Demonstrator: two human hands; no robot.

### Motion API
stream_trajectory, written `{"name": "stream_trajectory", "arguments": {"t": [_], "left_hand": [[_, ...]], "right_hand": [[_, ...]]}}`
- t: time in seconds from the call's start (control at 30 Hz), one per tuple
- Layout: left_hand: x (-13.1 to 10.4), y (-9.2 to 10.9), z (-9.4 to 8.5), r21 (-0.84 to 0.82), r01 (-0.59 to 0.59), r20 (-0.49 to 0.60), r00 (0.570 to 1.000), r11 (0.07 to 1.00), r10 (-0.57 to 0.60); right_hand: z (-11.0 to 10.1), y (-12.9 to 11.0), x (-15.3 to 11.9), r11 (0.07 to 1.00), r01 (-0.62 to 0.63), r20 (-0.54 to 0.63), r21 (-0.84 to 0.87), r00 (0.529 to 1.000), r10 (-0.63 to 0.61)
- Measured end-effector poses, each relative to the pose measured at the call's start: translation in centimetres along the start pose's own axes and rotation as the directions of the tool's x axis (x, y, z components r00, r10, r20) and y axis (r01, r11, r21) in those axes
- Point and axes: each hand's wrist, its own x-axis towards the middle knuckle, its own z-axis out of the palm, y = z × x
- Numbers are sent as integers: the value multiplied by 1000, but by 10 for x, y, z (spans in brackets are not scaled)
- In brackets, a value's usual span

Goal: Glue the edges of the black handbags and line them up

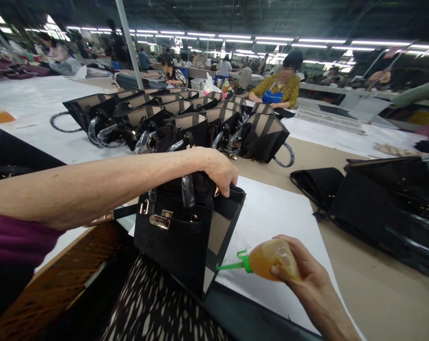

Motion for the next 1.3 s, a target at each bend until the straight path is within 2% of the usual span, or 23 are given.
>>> {"name": "stream_trajectory", "arguments": {"t": [0.13,0.23,0.37,0.5,0.57,0.67,0.77,0.9,1.0,1.1,1.3], "left_hand": [[-19,5,-7,67,11,-99,995,998,-4],[-38,14,-15,153,101,-175,982,983,-74],[-62,32,-19,236,257,-267,944,937,-191],[-70,41,3,300,329,-364,907,896,-211],[-69,39,21,292,330,-408,892,898,-195],[-64,30,45,260,345,-507,844,902,-176],[-60,24,60,233,383,-568,800,894,-195],[-59,28,67,208,417,-595,772,885,-224],[-62,35,67,208,426,-598,768,881,-230],[-65,39,68,189,434,-585,770,881,-254],[-67,37,75,176,403,-600,767,898,-227]], "right_hand": [[5,-13,2,978,-86,71,191,995,73],[10,-21,5,941,-93,16,324,996,93],[15,-23,14,934,-28,-72,356,996,57],[20,-15,26,972,84,-169,217,985,-47],[24,-10,33,983,113,-202,143,976,-83],[30,-6,42,987,145,-235,73,964,-124],[36,-8,51,984,179,-255,-11,951,-176],[42,-12,64,974,210,-268,-85,937,-226],[45,-13,72,970,222,-271,-98,932,-240],[48,-9,76,973,210,-278,-100,933,-230],[47,2,74,986,159,-267,-56,949,-168]]}}
